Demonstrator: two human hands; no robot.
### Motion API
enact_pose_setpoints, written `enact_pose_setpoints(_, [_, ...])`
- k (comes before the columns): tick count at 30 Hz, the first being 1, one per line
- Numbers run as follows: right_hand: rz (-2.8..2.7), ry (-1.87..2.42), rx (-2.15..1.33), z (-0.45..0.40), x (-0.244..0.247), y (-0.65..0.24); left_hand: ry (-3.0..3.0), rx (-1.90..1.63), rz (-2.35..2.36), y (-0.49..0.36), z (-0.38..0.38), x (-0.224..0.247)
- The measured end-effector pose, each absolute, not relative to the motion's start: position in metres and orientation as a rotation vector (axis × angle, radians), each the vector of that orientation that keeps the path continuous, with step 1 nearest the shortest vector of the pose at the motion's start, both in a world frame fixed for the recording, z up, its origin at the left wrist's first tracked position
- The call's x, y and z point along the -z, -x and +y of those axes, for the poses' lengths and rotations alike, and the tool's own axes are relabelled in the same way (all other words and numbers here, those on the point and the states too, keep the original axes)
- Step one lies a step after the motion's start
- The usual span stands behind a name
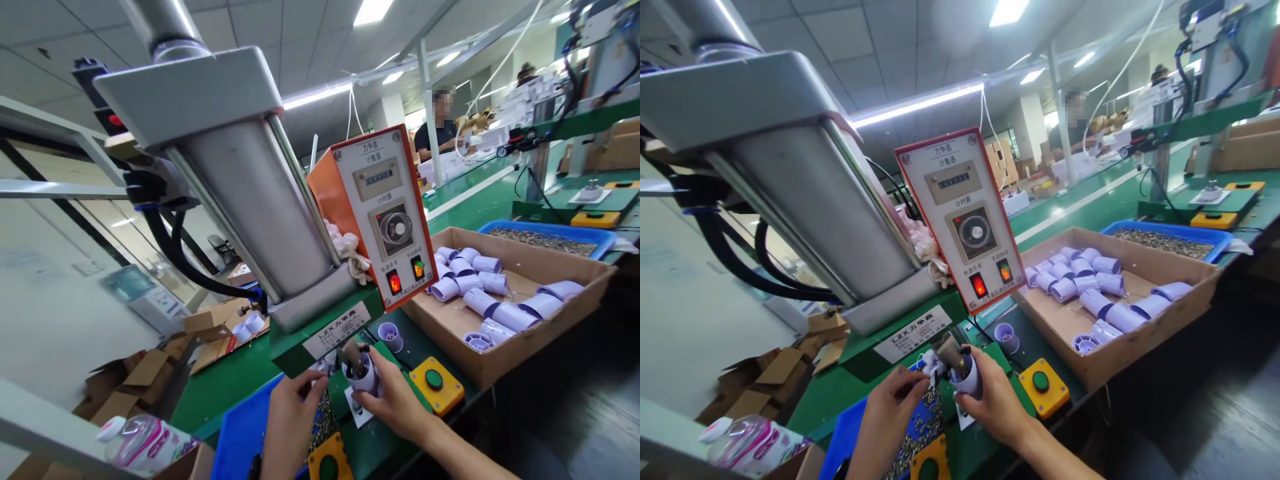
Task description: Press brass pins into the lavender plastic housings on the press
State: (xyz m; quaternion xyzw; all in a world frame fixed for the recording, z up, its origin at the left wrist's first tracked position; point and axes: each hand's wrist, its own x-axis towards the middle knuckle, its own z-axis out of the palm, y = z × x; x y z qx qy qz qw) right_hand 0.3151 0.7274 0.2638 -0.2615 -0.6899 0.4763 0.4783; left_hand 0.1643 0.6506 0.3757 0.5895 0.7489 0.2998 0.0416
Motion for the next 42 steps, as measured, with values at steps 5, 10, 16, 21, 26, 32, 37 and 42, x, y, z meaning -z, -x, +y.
enact_pose_setpoints(5, [-1.692, 0.619, -1.210, 0.727, -0.264, -0.316, -1.822, -0.500, 2.279, -0.193, 0.685, -0.398])
enact_pose_setpoints(10, [-1.684, 0.633, -1.227, 0.727, -0.263, -0.315, -1.852, -0.293, 2.264, -0.209, 0.695, -0.396])
enact_pose_setpoints(16, [-1.744, 0.647, -1.223, 0.728, -0.262, -0.318, -1.868, -0.154, 2.294, -0.214, 0.698, -0.397])
enact_pose_setpoints(21, [-1.849, 0.661, -1.089, 0.733, -0.260, -0.325, -1.806, -0.100, 2.293, -0.219, 0.701, -0.398])
enact_pose_setpoints(26, [-1.908, 0.596, -1.067, 0.734, -0.265, -0.330, -1.791, -0.084, 2.232, -0.217, 0.708, -0.390])
enact_pose_setpoints(32, [-2.022, 0.687, -0.909, 0.737, -0.253, -0.339, -1.862, -0.250, 2.147, -0.207, 0.695, -0.401])
enact_pose_setpoints(37, [-2.039, 0.883, -0.600, 0.733, -0.217, -0.388, -1.864, -0.625, 2.371, -0.193, 0.625, -0.378])
enact_pose_setpoints(42, [-2.046, 0.920, -0.248, 0.726, -0.178, -0.427, -1.936, -0.399, 2.505, -0.191, 0.547, -0.294])
